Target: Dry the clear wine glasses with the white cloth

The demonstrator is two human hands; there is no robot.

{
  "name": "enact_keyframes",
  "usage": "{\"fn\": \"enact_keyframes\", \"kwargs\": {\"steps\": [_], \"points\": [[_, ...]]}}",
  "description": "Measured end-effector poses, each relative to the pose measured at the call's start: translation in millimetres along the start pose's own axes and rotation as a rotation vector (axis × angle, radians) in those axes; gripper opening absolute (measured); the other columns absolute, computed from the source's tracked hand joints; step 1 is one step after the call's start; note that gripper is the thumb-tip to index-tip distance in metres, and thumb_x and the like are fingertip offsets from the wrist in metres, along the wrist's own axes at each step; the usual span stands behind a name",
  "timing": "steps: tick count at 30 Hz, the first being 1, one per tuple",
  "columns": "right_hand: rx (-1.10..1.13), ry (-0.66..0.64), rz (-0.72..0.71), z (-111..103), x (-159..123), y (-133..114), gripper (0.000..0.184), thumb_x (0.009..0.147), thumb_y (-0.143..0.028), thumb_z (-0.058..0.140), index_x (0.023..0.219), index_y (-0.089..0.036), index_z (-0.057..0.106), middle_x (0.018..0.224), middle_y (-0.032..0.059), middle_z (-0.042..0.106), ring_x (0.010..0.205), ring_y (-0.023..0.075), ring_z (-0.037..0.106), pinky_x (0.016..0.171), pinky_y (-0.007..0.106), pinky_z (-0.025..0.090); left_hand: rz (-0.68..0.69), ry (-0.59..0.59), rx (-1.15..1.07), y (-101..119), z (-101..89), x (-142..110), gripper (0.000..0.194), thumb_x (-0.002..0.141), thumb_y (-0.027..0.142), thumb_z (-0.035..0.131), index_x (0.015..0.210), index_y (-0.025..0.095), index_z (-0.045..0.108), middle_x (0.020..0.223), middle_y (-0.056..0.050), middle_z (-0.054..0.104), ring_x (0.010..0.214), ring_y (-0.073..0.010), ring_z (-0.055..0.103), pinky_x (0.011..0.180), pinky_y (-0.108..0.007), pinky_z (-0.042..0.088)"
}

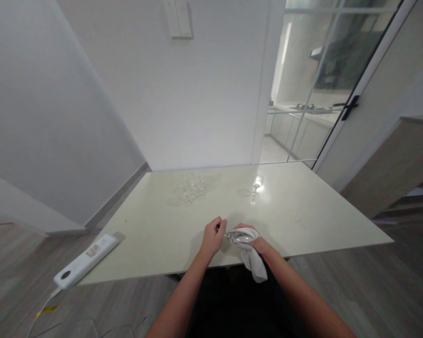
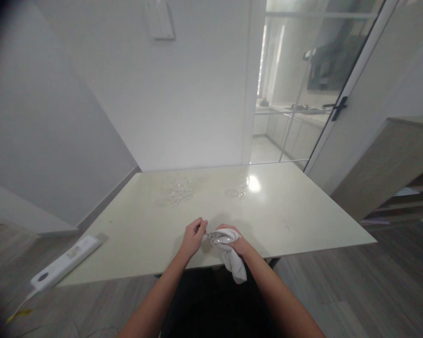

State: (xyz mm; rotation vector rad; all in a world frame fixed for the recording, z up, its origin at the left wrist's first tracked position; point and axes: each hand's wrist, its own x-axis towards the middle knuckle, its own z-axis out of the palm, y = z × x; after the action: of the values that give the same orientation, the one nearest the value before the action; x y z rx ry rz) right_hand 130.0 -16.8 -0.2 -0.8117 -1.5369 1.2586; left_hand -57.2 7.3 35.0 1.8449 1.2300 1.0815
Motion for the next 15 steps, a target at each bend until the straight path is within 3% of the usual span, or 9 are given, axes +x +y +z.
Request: {"fn": "enact_keyframes", "kwargs": {"steps": [5, 9, 15], "points": [[-0.017, 0.103, 0.107, 1, -2, 9, 0.027, 0.074, -0.043, 0.066, 0.089, -0.02, 0.068, 0.09, 0.0036, 0.069, 0.086, 0.0185, 0.062, 0.081, 0.031, 0.048, -0.005, 0.002, -0.021, -1, -1.0, 0, 0.039, 0.091, 0.044, 0.042, 0.062, 0.017, 0.044, 0.057, 0.004, 0.042, 0.058, -0.011, 0.042, 0.058, -0.024, 0.03], [-0.005, 0.216, 0.15, 0, -6, 19, 0.035, 0.067, -0.048, 0.071, 0.089, -0.022, 0.068, 0.091, 0.0048, 0.069, 0.088, 0.0208, 0.062, 0.092, 0.038, 0.045, -0.018, 0.0, -0.022, 0, -2.2, 2, 0.039, 0.09, 0.044, 0.043, 0.061, 0.017, 0.044, 0.056, 0.004, 0.043, 0.057, -0.0112, 0.042, 0.057, -0.024, 0.029], [-0.053, 0.003, 0.051, 4, -2, 0, 0.03, 0.068, -0.038, 0.074, 0.091, -0.02, 0.069, 0.09, 0.0036, 0.068, 0.084, 0.0183, 0.061, 0.082, 0.031, 0.048, -0.011, 0.012, -0.037, 3, -8.2, 5, 0.041, 0.089, 0.044, 0.045, 0.057, 0.017, 0.046, 0.053, 0.004, 0.042, 0.054, -0.0109, 0.041, 0.054, -0.023, 0.029]]}}
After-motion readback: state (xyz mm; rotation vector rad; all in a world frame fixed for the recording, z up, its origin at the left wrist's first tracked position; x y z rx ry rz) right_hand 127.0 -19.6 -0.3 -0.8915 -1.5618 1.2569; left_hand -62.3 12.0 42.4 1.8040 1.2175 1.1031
